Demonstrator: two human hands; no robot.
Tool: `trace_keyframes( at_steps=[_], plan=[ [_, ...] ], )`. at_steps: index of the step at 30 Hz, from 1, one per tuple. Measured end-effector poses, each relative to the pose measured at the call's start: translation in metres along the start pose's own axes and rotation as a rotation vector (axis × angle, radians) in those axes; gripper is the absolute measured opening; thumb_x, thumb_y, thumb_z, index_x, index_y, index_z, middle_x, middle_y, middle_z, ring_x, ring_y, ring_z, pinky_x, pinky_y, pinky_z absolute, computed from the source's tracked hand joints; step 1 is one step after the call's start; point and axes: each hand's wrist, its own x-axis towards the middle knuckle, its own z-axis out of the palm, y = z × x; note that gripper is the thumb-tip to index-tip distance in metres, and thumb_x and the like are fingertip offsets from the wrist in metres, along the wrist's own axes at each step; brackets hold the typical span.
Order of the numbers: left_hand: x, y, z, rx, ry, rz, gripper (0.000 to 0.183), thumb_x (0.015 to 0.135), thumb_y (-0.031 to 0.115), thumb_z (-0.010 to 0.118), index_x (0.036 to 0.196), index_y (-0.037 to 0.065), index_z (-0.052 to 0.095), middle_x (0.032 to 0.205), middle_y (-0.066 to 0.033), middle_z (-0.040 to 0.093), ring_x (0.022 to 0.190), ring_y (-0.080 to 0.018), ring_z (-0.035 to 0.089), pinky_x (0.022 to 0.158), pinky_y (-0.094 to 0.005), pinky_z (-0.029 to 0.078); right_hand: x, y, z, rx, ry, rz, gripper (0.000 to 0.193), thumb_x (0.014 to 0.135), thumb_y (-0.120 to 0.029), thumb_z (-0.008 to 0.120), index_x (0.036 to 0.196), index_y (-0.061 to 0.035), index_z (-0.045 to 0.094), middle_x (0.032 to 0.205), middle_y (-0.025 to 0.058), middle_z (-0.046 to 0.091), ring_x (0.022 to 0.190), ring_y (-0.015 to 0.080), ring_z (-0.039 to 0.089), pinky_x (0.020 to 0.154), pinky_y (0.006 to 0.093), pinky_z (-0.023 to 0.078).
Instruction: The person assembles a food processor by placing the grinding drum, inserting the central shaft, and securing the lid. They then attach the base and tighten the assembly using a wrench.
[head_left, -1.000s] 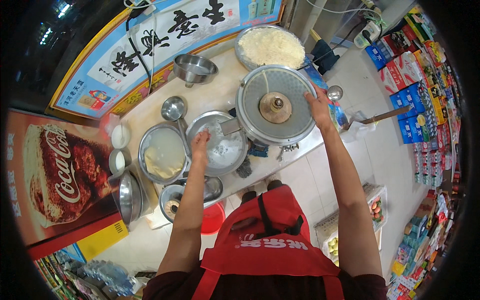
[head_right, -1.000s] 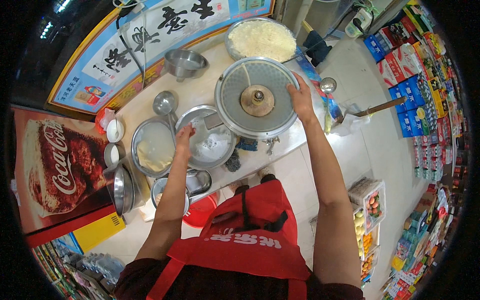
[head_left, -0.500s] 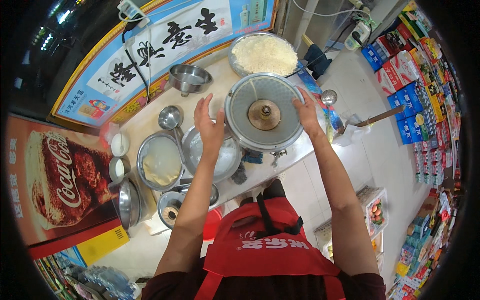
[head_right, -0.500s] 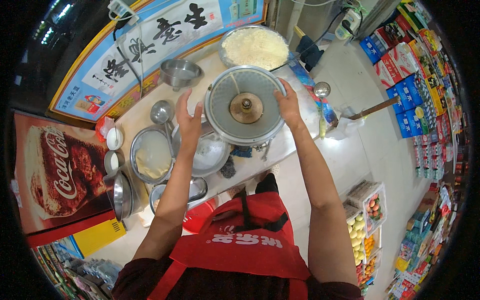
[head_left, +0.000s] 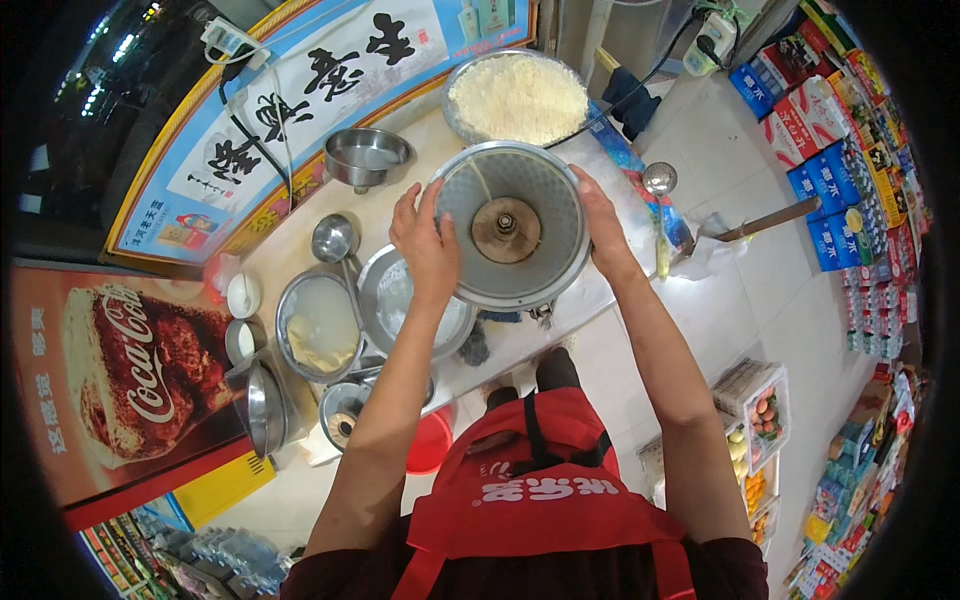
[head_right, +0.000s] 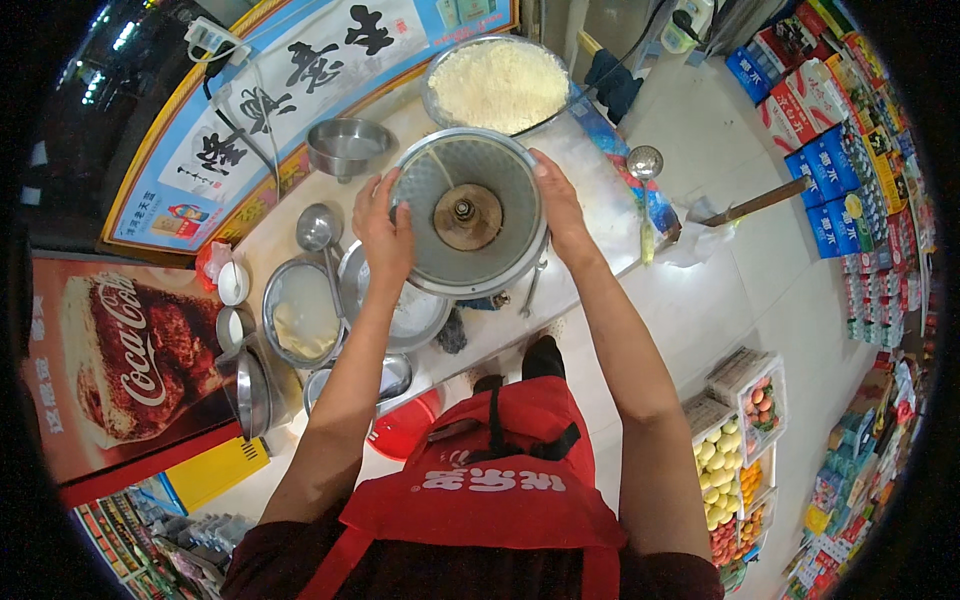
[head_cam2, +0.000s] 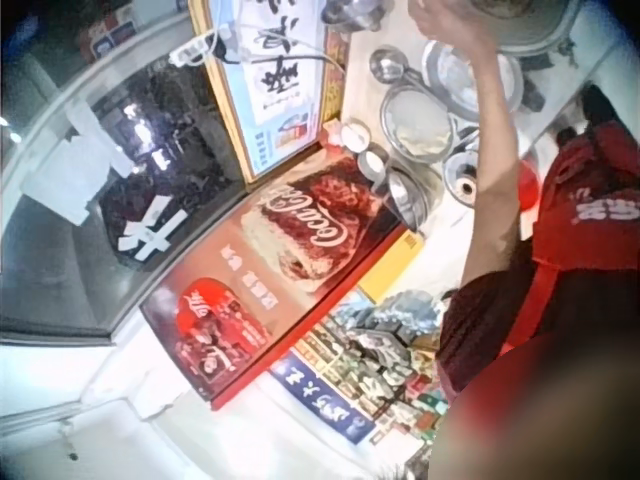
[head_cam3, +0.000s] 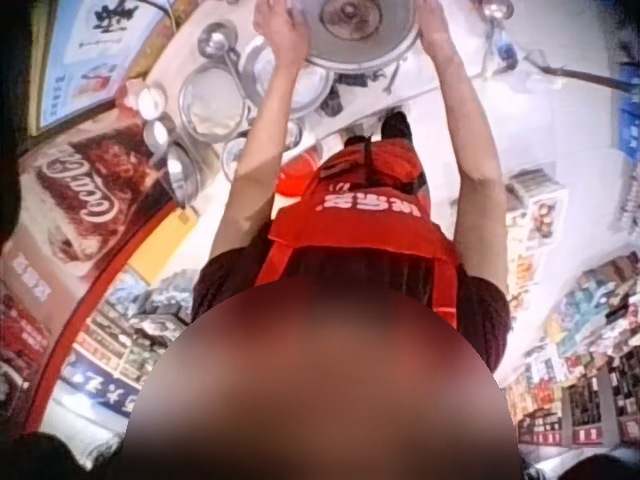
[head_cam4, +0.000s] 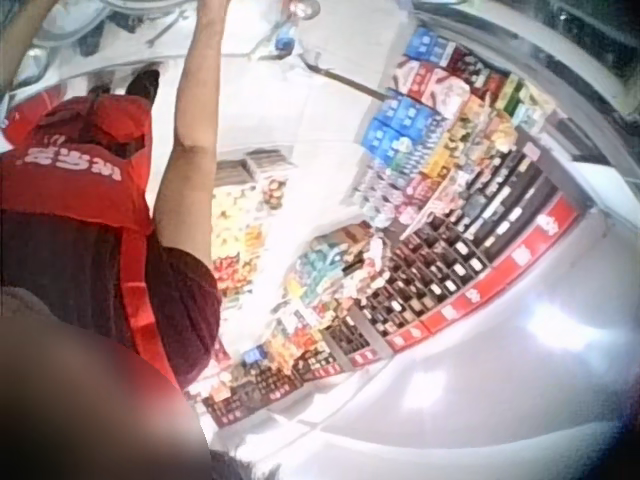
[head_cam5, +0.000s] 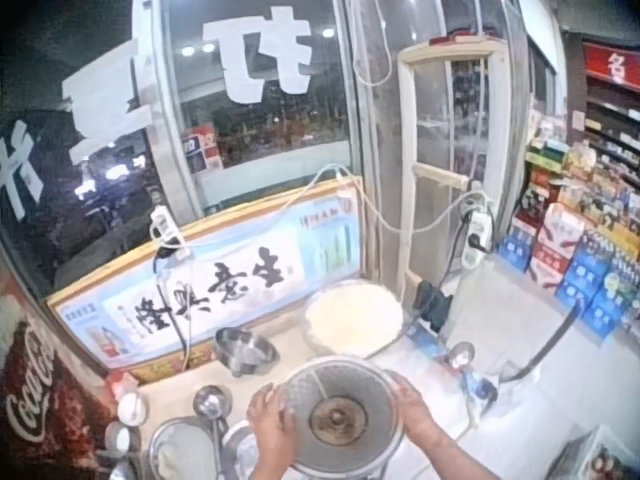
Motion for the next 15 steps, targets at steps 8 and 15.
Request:
trace_keyframes(
  at_steps=[8,15],
  plan=[
    [0.003,-0.004,0.001,-0.031,0.016,-0.054,0.053,0.091,0.013,0.066,0.142,0.014,0.054,0.142,-0.0172,0.050,0.136,-0.0337,0.042,0.114,-0.0472,0.025,-0.051,0.220,-0.139,-0.335,0.370,0.491,0.038,0.098,-0.033,0.057,0.129,-0.0103,0.060,0.116,0.0037,0.068,0.098,0.0207,0.064,0.081,0.0344,0.050],
    [0.005,-0.002,-0.001,0.060,-0.019,-0.053,0.051,0.092,0.013,0.065,0.142,0.011,0.053,0.138,-0.0185,0.055,0.130,-0.0357,0.049,0.112,-0.0459,0.031,-0.094,0.324,-0.131,-1.037,0.314,0.481,0.031,0.092,-0.026,0.063,0.115,-0.0065,0.068,0.104,0.0183,0.072,0.096,0.0344,0.070,0.083,0.0444,0.055]
  ],
)
